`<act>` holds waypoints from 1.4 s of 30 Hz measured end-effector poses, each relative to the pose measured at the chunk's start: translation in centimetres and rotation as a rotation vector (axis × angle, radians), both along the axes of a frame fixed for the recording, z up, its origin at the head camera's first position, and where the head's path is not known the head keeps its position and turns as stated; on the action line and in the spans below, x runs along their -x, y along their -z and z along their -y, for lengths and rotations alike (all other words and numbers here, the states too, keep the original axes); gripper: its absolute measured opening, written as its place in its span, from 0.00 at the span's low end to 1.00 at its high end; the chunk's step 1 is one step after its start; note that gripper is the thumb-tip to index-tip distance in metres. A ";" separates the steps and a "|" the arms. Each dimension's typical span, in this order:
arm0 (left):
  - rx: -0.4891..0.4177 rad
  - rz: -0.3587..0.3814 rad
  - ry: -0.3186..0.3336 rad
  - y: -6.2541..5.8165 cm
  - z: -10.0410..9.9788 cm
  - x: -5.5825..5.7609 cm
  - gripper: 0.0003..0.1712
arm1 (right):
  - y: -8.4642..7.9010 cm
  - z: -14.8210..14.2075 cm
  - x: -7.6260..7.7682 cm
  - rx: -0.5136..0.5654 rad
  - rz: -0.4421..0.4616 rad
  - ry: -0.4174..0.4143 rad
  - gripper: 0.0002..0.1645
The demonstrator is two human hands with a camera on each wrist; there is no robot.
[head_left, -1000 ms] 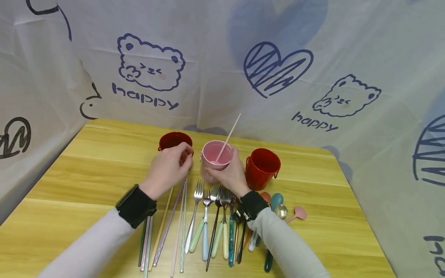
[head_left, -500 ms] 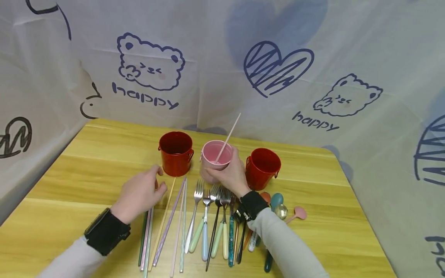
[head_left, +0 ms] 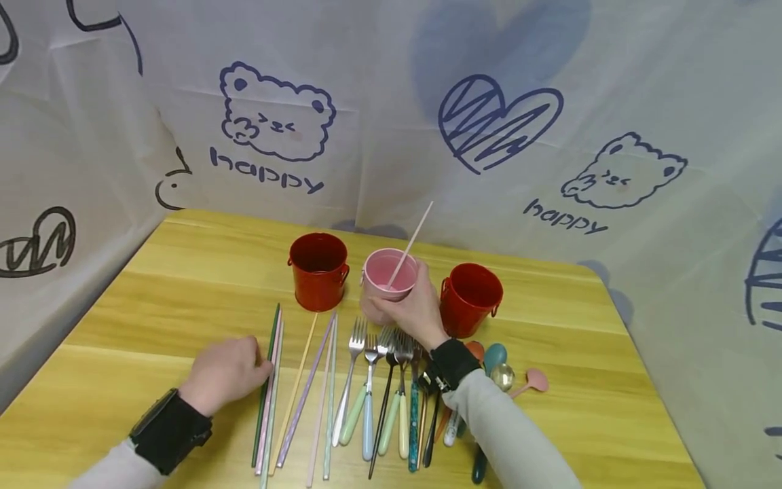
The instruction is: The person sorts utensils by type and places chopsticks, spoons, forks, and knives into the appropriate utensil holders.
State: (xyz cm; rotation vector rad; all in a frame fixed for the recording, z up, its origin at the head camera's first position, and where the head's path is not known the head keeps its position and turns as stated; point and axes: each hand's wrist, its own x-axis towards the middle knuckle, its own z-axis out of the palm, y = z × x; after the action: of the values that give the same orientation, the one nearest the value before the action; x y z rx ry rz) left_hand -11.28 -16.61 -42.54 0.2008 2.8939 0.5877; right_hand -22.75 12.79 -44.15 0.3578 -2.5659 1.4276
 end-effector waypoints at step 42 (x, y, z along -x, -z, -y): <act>-0.024 0.059 -0.016 0.1 -0.4 0.9 0.16 | 0.0 -0.1 -0.1 -0.047 0.005 0.036 0.56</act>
State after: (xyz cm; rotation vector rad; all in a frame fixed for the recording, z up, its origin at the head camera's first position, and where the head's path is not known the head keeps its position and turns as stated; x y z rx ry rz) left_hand -12.19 -16.16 -42.65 0.1610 2.8353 0.6202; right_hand -22.70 12.93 -44.13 0.3137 -2.5999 1.3604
